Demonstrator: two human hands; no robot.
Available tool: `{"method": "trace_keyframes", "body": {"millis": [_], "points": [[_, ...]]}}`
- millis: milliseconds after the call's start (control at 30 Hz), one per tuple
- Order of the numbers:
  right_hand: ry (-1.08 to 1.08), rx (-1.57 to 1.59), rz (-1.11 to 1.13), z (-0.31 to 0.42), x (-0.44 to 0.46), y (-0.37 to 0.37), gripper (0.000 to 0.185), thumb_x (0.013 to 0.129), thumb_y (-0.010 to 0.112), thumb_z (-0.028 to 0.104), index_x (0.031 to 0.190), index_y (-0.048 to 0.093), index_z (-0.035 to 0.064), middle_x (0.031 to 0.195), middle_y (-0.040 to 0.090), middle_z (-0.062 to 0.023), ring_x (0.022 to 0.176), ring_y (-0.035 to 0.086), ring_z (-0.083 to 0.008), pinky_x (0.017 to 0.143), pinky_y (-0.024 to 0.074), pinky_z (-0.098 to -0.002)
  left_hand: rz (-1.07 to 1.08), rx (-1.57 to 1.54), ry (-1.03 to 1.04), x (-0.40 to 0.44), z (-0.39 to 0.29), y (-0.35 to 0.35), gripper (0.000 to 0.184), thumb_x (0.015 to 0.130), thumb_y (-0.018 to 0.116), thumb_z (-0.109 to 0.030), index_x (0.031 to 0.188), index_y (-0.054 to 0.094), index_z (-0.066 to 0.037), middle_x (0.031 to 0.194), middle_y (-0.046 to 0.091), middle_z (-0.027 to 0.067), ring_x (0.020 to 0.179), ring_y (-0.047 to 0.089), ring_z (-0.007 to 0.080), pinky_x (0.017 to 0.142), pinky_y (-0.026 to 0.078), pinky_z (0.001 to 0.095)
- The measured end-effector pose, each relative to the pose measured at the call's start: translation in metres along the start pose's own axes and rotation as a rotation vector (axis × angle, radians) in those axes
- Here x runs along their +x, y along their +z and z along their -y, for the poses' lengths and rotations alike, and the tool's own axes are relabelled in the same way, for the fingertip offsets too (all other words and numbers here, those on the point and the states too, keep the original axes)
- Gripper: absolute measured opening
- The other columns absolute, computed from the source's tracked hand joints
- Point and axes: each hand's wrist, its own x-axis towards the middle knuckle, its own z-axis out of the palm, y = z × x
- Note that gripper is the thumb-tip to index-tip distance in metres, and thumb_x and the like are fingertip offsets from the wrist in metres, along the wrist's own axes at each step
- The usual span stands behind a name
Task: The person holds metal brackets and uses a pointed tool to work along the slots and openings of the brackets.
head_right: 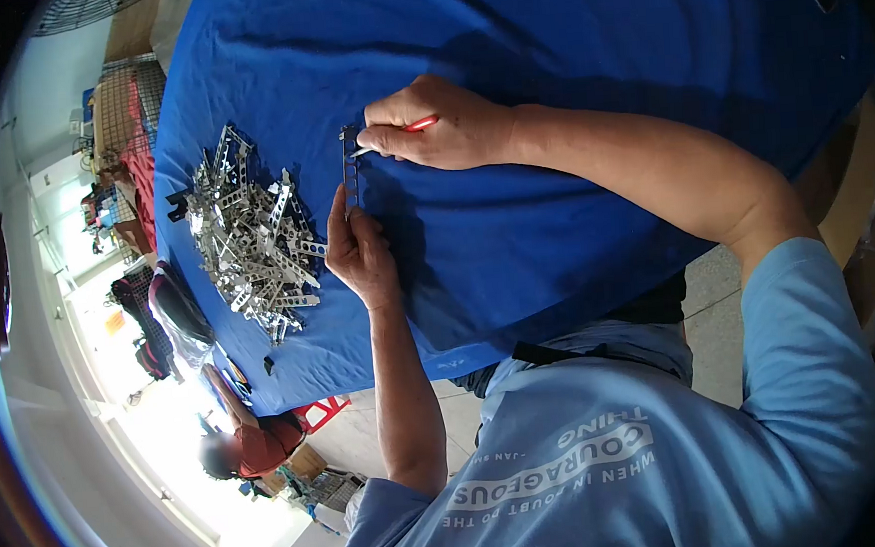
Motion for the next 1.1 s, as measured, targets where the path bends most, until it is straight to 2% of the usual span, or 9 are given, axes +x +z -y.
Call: {"method": "trace_keyframes", "body": {"millis": [167, 267, 467, 567, 767, 867, 967, 1067, 1100], "points": [[-0.066, 0.058, -0.005, 0.0011, 0.0003, 0.0038, 0.031, 0.107, 0.062, 0.025, 0.089, 0.068, -0.0006, 0.072, 0.069, -0.0085, 0.065, 0.066, -0.0162, 0.062, 0.0503, -0.0322, -0.004, 0.012, 0.010, 0.0006, 0.0041, 0.0001, 0.036, 0.101, 0.057, -0.003, 0.134, 0.070, -0.004, 0.059, 0.053, -0.0040, 0.054, 0.045, 0.0018, 0.051, 0.037, 0.0226], [0.025, -0.037, -0.009, 0.0045, 0.0005, -0.0019, 0.031, 0.106, 0.063, 0.024, 0.089, 0.068, -0.0012, 0.073, 0.070, -0.0089, 0.067, 0.068, -0.0167, 0.063, 0.0516, -0.0322, -0.013, 0.015, -0.014, 0.0003, 0.0017, 0.0006, 0.035, 0.100, 0.057, -0.003, 0.133, 0.071, -0.004, 0.058, 0.051, -0.0043, 0.054, 0.044, 0.0017, 0.051, 0.037, 0.0226], [-0.125, 0.093, -0.035, 0.0003, 0.0005, 0.0063, 0.033, 0.107, 0.062, 0.026, 0.088, 0.067, -0.0009, 0.072, 0.069, -0.0083, 0.066, 0.066, -0.0166, 0.063, 0.0514, -0.0323, -0.016, 0.011, 0.025, 0.0008, 0.0035, 0.0009, 0.035, 0.100, 0.057, -0.003, 0.133, 0.071, -0.003, 0.058, 0.051, -0.0041, 0.054, 0.044, 0.0019, 0.050, 0.036, 0.0228], [-0.004, -0.001, 0.014, 0.0011, 0.0004, -0.0012, 0.032, 0.107, 0.061, 0.025, 0.089, 0.067, -0.0008, 0.072, 0.069, -0.0085, 0.067, 0.067, -0.0166, 0.063, 0.0515, -0.0321, -0.006, 0.042, 0.016, 0.0008, 0.0039, -0.0006, 0.035, 0.101, 0.057, -0.003, 0.133, 0.071, -0.004, 0.059, 0.052, -0.0036, 0.054, 0.044, 0.0020, 0.050, 0.037, 0.0231], [-0.012, 0.003, 0.062, 0.0011, 0.0001, -0.0011, 0.032, 0.107, 0.061, 0.025, 0.088, 0.068, -0.0005, 0.072, 0.070, -0.0089, 0.067, 0.068, -0.0173, 0.062, 0.0517, -0.0323, -0.003, 0.020, 0.024, 0.0008, 0.0027, -0.0004, 0.035, 0.101, 0.057, -0.003, 0.133, 0.071, -0.003, 0.057, 0.053, -0.0029, 0.053, 0.045, 0.0020, 0.050, 0.037, 0.0235], [-0.102, 0.088, 0.023, -0.0001, 0.0011, 0.0043, 0.032, 0.107, 0.061, 0.024, 0.088, 0.068, -0.0006, 0.073, 0.071, -0.0095, 0.068, 0.069, -0.0172, 0.063, 0.0524, -0.0323, -0.007, 0.032, 0.030, 0.0011, 0.0016, -0.0001, 0.035, 0.101, 0.057, -0.003, 0.133, 0.071, -0.003, 0.057, 0.053, -0.0030, 0.053, 0.046, 0.0020, 0.050, 0.038, 0.0236], [-0.004, -0.024, 0.053, 0.0029, 0.0001, -0.0021, 0.031, 0.107, 0.061, 0.023, 0.089, 0.069, -0.0004, 0.074, 0.072, -0.0095, 0.068, 0.070, -0.0174, 0.064, 0.0530, -0.0325, -0.007, 0.028, 0.019, 0.0007, 0.0028, -0.0001, 0.035, 0.101, 0.057, -0.004, 0.133, 0.071, -0.004, 0.057, 0.054, -0.0029, 0.053, 0.046, 0.0022, 0.050, 0.038, 0.0236], [0.046, 0.091, -0.079, 0.0041, -0.0004, 0.0005, 0.032, 0.107, 0.061, 0.025, 0.088, 0.068, -0.0002, 0.073, 0.071, -0.0091, 0.067, 0.069, -0.0174, 0.064, 0.0528, -0.0332, -0.001, 0.022, 0.017, 0.0006, 0.0025, -0.0003, 0.035, 0.100, 0.058, -0.003, 0.133, 0.071, -0.004, 0.058, 0.055, -0.0026, 0.053, 0.047, 0.0024, 0.050, 0.038, 0.0238], [-0.001, 0.084, -0.064, 0.0029, -0.0002, 0.0018, 0.033, 0.107, 0.061, 0.025, 0.087, 0.068, -0.0002, 0.072, 0.071, -0.0090, 0.067, 0.069, -0.0174, 0.064, 0.0530, -0.0330, 0.000, 0.024, 0.014, 0.0007, 0.0027, -0.0003, 0.036, 0.100, 0.058, -0.003, 0.133, 0.071, -0.004, 0.058, 0.055, -0.0024, 0.053, 0.047, 0.0024, 0.050, 0.039, 0.0238]]}}
